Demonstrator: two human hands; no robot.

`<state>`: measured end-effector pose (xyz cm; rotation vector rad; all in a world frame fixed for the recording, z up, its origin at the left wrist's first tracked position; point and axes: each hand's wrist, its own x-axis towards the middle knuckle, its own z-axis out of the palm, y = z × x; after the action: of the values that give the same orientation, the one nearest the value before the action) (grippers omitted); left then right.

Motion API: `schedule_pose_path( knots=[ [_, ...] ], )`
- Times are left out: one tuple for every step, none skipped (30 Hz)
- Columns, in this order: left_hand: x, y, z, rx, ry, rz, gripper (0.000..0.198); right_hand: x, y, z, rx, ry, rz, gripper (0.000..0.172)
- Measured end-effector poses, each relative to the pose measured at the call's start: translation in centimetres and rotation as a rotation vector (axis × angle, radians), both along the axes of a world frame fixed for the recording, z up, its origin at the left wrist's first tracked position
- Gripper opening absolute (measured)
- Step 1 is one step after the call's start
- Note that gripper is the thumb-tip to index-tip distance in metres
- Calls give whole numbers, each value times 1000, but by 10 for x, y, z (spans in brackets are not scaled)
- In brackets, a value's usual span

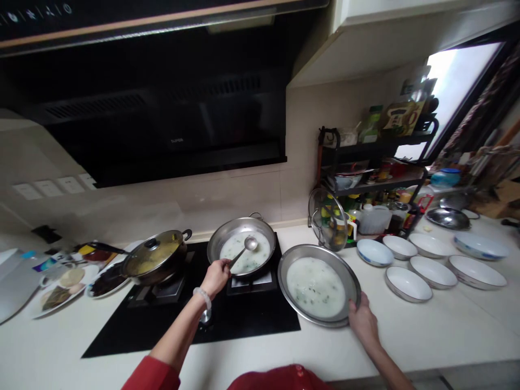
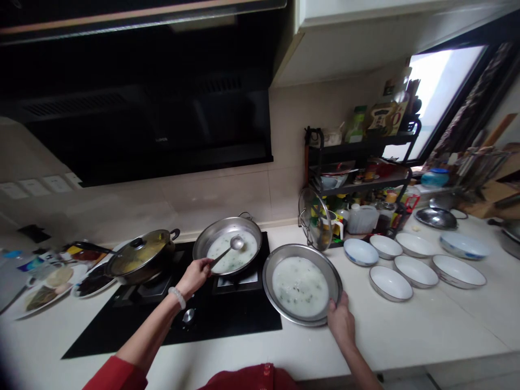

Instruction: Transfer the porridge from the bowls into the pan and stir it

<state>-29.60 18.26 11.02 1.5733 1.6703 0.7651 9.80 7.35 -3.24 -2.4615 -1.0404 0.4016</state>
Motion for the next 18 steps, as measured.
schedule_pose_path(
  knots=[
    [-6,5,-3,62,138,-3,21,0,0,0,5,3,2,57],
    [-10,9,-7,114,254,-17,22,0,0,0,7,5,3,57],
    [-13,13,-10,148,346,-35,23,0,0,0,4,6,1,57],
    [-15,15,-13,159,407,-53,24,0,0,1,-2,7,-2,57],
    [-15,18,-16,156,445,-69,25,0,1,1,-8,6,-1,56],
    [-14,19,-18,141,458,-75,24,0,1,2,-12,5,0,56],
    [-12,21,-19,120,452,-74,24,0,1,2,-16,4,2,56],
    [-10,22,-21,101,435,-69,22,0,1,2,-18,1,4,56],
    [-7,22,-22,87,417,-67,21,0,1,2,-19,-1,7,56],
    [-5,22,-23,71,392,-60,19,0,1,2,-19,-3,8,56],
    [-3,22,-23,46,352,-45,18,0,0,2,-19,-4,8,57],
    [-2,22,-24,11,296,-16,16,1,0,1,-17,-4,8,57],
    [-1,22,-24,-35,221,21,15,1,0,1,-14,-4,10,57],
    [-1,22,-24,-91,124,64,14,1,0,1,-12,-3,11,57],
    [-1,22,-24,-147,16,106,13,1,0,0,-13,-2,9,57],
    [-2,22,-24,-193,-88,139,13,1,0,0,-14,-2,5,57],
    [-4,22,-23,-225,-177,154,13,1,0,1,-17,-2,-1,57],
    [-5,22,-23,-247,-252,158,13,0,0,1,-18,-2,-6,57]
  ],
)
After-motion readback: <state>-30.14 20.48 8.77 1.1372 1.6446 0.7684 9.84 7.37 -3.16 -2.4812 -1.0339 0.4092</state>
